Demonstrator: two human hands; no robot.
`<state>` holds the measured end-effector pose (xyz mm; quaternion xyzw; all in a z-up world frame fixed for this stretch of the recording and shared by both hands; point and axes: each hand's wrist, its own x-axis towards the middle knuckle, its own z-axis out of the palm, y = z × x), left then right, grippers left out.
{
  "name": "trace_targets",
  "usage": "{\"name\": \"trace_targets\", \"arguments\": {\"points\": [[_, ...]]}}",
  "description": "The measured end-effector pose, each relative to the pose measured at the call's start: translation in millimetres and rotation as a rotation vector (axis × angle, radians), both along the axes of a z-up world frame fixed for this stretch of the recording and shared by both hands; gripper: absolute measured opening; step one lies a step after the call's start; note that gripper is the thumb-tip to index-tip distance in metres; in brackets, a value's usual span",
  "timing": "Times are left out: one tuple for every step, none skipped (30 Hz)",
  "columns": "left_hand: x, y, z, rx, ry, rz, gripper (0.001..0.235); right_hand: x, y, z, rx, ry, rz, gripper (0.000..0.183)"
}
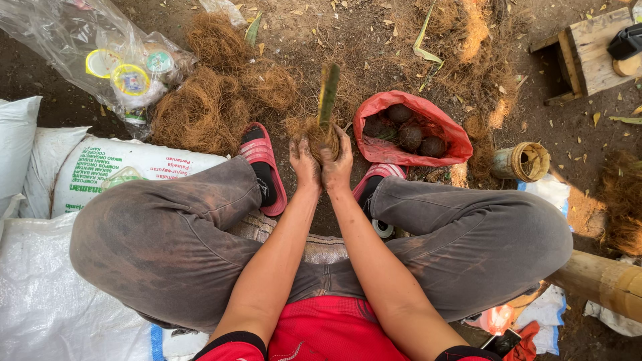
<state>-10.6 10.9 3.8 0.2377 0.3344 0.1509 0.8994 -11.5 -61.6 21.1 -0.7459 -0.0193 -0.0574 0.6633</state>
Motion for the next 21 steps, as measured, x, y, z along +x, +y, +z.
{"name": "trace_targets", "arguments": {"points": [[-0.2, -0.8, -3.6, 0.001, -0.032, -0.037, 0.030, 1.8, 1.0, 1.0, 0.044, 0.032, -0.044, 0.064], [0.2, -1.0, -6.5, 0.001, -0.062, -0.051, 0.025, 4.3, 1.5, 0.9, 0.088, 0.063, -0.088, 0.062], [-1.0, -0.6, -8.3, 0.001, -0.089, -0.066, 0.020, 5.5, 0.3, 0.0, 0.133, 0.097, -0.133, 0.061], [-2.0, 0.0, -8.9, 0.000, -0.117, -0.080, 0.016, 6.5, -2.8, -1.7, 0.197, 0.121, -0.130, 0.058], [-2.6, 1.0, -8.6, -0.026, -0.092, -0.112, 0.017, 7.2, -6.7, -4.0, 0.260, 0.143, -0.128, 0.056], [-2.4, 2.6, -7.1, -0.052, -0.067, -0.144, 0.018, 7.7, -10.4, -6.4, 0.324, 0.166, -0.127, 0.054], [0.5, 3.7, -4.2, -0.078, -0.045, -0.175, 0.020, 10.0, -14.0, -8.4, 0.342, 0.180, -0.127, 0.053], [3.8, 4.8, -0.6, -0.088, -0.035, -0.203, 0.022, 12.0, -17.2, -10.0, 0.361, 0.195, -0.128, 0.052], [4.4, 6.8, 3.2, -0.098, -0.021, -0.230, 0.023, 11.2, -19.4, -11.2, 0.380, 0.214, -0.127, 0.050], [5.2, 7.8, 6.9, -0.108, -0.007, -0.256, 0.025, 11.5, -21.2, -11.9, 0.484, 0.252, -0.127, 0.050], [7.5, 7.7, 10.2, -0.099, -0.002, -0.265, 0.029, 13.5, -22.7, -12.1, 0.589, 0.288, -0.127, 0.051], [9.8, 6.9, 13.2, -0.091, 0.003, -0.274, 0.033, 14.9, -24.6, -11.4, 0.693, 0.324, -0.127, 0.051], [10.8, 5.1, 15.9, -0.082, 0.008, -0.282, 0.038, 15.7, -27.8, -9.7, 0.730, 0.340, -0.107, 0.048], [10.7, 2.7, 18.2, 0.010, 0.032, -0.321, 0.042, 16.1, -31.5, -7.5, 0.767, 0.357, -0.087, 0.046], [11.6, 1.0, 19.9, 0.104, 0.054, -0.357, 0.046, 17.6, -34.0, -5.2, 0.804, 0.372, -0.063, 0.044], [12.2, -0.2, 21.3, 0.198, 0.077, -0.393, 0.050, 17.7, -37.2, -2.7, 0.847, 0.389, -0.033, 0.044], [13.0, -1.4, 22.5, 0.295, 0.162, -0.428, 0.052, 18.3, -41.0, -0.2, 0.890, 0.404, -0.002, 0.044], [12.4, -2.5, 23.3, 0.393, 0.247, -0.462, 0.054, 19.5, -43.4, 1.4, 0.932, 0.419, 0.029, 0.044], [10.0, -4.1, 23.7, 0.488, 0.335, -0.493, 0.056, 19.4, -45.1, 1.9, 0.927, 0.435, 0.026, 0.044], [8.4, -5.7, 23.7, 0.361, 0.258, -0.460, 0.055, 19.7, -46.3, 1.6, 0.921, 0.451, 0.022, 0.044], [8.0, -7.4, 23.7, 0.236, 0.179, -0.427, 0.055, 20.9, -47.7, 0.7, 0.916, 0.465, 0.019, 0.043]]}}
